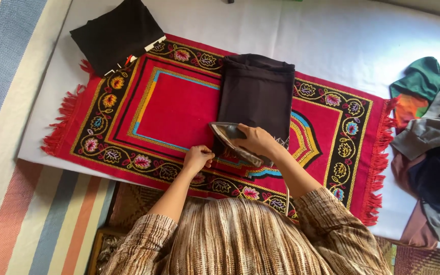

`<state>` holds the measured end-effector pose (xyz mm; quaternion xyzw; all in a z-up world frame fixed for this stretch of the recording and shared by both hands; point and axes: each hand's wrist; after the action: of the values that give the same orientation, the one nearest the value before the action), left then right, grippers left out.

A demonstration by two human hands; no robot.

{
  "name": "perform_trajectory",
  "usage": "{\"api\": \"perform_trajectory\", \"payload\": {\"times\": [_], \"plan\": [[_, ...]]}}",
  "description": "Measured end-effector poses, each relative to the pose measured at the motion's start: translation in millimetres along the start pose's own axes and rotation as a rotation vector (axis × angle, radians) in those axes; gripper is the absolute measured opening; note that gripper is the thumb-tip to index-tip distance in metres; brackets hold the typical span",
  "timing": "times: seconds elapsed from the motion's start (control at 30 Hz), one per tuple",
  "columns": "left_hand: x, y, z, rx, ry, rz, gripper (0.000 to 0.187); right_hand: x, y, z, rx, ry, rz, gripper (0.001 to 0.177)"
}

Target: The person is ironing a black t-shirt on a decorative rug placed on the floor.

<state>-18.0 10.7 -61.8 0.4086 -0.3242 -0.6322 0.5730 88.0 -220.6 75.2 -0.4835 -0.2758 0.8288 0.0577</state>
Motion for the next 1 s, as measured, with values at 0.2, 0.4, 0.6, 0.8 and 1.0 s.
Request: {"api": "perform_trajectory", "payload": {"times": [0.2,0.4,0.6,0.8,1.0], "plan": [[-2,20,6,-0.072,-0.019,-0.069,0.014,5,-4,2,0.172,0.131,-0.125,0.043],[-2,26,10,-0.095,-0.040,-0.156,0.016,-10,-6,-13,0.304,0.177,-0.287,0.043],[0,20,10,-0.085,-0.027,-0.176,0.020,-33,0,-55,0.383,0.161,-0.394,0.049],[-1,17,7,-0.101,-0.029,-0.146,0.022,-30,4,-81,0.286,0.033,-0.260,0.046],[-1,8,1,-0.087,-0.031,-0.129,0.022,-24,0,-60,0.114,-0.030,-0.141,0.046]]}}
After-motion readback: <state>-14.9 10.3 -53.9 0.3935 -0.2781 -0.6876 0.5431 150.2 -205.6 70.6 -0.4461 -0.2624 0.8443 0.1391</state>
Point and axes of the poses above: each hand's wrist, its own z-axis away from the middle knuckle, its own x-axis out of the palm, y = z × x, and after that the axes turned 10 degrees about x, right-handed
